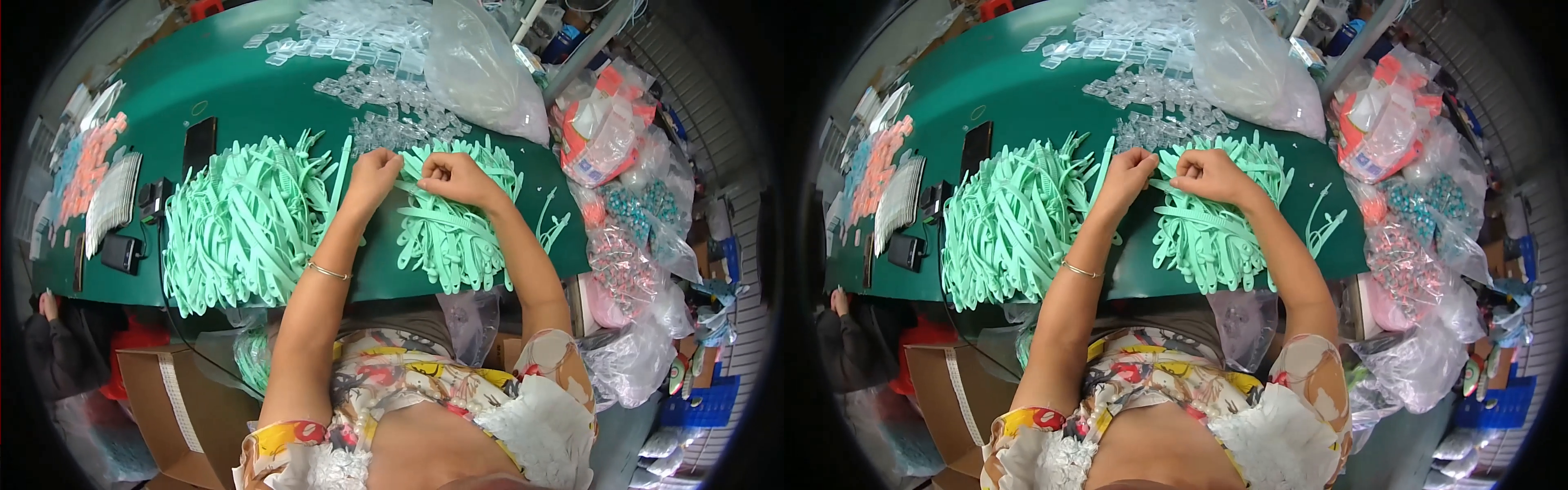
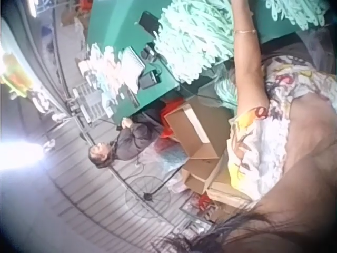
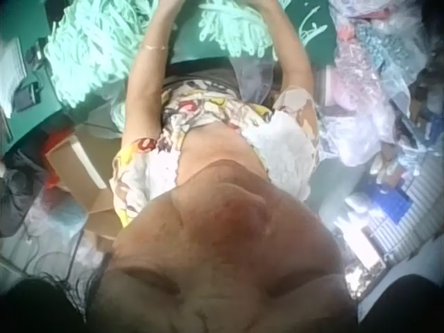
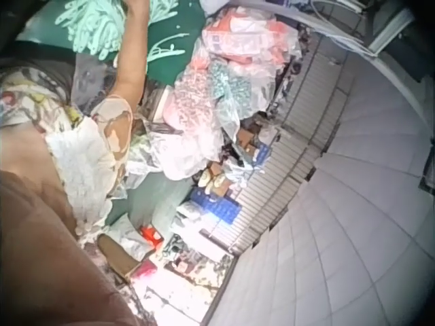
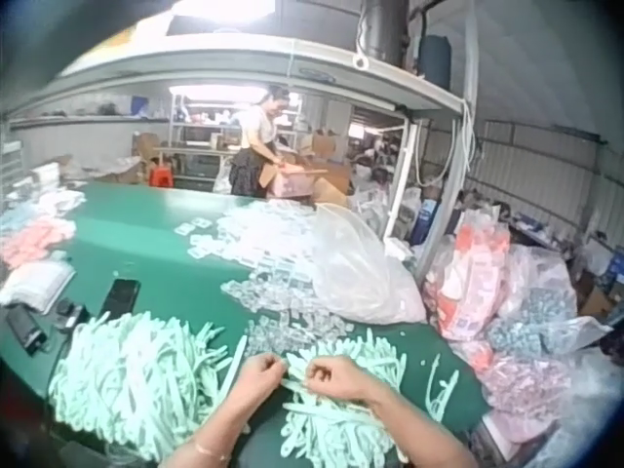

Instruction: Sorting and grouping green plastic strips at a workstation.

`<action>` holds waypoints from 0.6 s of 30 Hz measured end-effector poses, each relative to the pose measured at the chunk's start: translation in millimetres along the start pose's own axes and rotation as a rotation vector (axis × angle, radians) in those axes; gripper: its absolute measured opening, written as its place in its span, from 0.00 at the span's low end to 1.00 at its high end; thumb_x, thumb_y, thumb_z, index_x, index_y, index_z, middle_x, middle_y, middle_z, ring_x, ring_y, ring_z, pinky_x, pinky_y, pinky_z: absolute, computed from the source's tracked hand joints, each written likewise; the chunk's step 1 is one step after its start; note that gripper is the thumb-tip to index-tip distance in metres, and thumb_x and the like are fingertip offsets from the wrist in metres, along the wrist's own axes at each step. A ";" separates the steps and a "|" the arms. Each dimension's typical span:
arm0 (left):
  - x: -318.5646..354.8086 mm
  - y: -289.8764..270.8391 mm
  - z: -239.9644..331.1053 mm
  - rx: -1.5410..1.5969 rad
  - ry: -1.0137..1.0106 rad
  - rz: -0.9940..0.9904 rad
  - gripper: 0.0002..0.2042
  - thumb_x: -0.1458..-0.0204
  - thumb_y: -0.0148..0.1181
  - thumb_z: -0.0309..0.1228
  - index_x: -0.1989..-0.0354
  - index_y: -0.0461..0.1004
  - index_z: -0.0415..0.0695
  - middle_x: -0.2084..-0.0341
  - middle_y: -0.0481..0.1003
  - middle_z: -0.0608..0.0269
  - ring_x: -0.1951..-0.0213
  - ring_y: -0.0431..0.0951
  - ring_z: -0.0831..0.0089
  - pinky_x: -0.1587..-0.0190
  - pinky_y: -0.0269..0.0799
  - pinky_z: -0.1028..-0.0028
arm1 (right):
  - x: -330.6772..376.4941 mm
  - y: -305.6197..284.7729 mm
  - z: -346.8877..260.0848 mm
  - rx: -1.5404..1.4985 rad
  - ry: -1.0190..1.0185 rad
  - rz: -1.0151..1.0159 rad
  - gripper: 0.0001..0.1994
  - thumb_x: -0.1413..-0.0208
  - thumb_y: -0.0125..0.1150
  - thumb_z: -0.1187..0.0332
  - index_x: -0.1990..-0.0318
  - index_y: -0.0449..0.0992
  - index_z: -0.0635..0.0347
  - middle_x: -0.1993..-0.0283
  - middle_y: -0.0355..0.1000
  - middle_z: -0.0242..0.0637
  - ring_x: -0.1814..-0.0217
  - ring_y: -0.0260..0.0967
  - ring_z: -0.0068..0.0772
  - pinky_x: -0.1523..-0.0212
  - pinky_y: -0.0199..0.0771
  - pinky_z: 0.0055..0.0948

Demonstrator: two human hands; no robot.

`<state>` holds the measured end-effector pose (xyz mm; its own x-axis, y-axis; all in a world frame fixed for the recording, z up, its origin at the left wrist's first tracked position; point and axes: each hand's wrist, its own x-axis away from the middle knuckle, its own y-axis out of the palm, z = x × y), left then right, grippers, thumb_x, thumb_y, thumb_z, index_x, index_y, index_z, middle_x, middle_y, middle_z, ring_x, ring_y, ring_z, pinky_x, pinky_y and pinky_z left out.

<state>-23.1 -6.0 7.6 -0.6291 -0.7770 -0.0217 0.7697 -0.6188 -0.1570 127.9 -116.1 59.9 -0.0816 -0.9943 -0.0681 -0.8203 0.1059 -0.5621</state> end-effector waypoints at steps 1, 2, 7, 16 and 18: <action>-0.3 -1.0 -0.6 0.004 0.004 0.007 0.14 0.52 0.55 0.38 0.72 0.72 0.36 0.80 0.73 0.56 0.76 0.72 0.70 0.70 0.66 0.72 | -1.1 -2.0 -3.3 -0.056 0.037 -0.093 0.11 0.58 0.66 0.66 0.73 0.72 0.63 0.79 0.68 0.26 0.76 0.61 0.14 0.75 0.61 0.18; 0.8 -2.0 2.1 -0.109 0.027 0.052 0.16 0.51 0.53 0.39 0.67 0.71 0.35 0.75 0.74 0.52 0.72 0.74 0.62 0.66 0.67 0.67 | -4.0 -7.0 -3.4 -0.037 -0.001 -0.134 0.11 0.55 0.64 0.65 0.68 0.73 0.62 0.77 0.69 0.25 0.75 0.61 0.13 0.73 0.62 0.17; 38.8 -15.4 40.9 -0.509 0.051 0.034 0.24 0.50 0.50 0.45 0.54 0.65 0.35 0.65 0.74 0.42 0.59 0.73 0.46 0.57 0.67 0.59 | -6.1 -56.1 -11.3 -0.102 0.098 0.016 0.09 0.48 0.56 0.68 0.61 0.72 0.62 0.70 0.69 0.27 0.72 0.63 0.14 0.71 0.64 0.16; 67.7 -8.7 48.8 -0.429 -0.066 -0.269 0.37 0.53 0.54 0.47 0.43 0.53 0.29 0.63 0.73 0.39 0.58 0.74 0.50 0.55 0.68 0.65 | 38.2 -127.7 23.2 0.234 0.391 0.205 0.16 0.45 0.50 0.55 0.67 0.73 0.62 0.77 0.71 0.31 0.81 0.66 0.20 0.79 0.67 0.20; 68.3 0.0 37.9 -0.366 -0.011 -0.251 0.39 0.54 0.55 0.47 0.42 0.50 0.29 0.62 0.73 0.40 0.57 0.74 0.51 0.54 0.68 0.66 | 52.8 -119.1 23.5 0.331 0.538 0.171 0.19 0.46 0.50 0.53 0.67 0.72 0.63 0.77 0.71 0.33 0.81 0.67 0.23 0.80 0.68 0.22</action>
<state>-61.9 -63.5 43.6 -0.7890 -0.6101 0.0721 0.5025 -0.7085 -0.4955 234.6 -180.9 103.8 -0.5379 -0.8203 0.1945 -0.5601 0.1753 -0.8096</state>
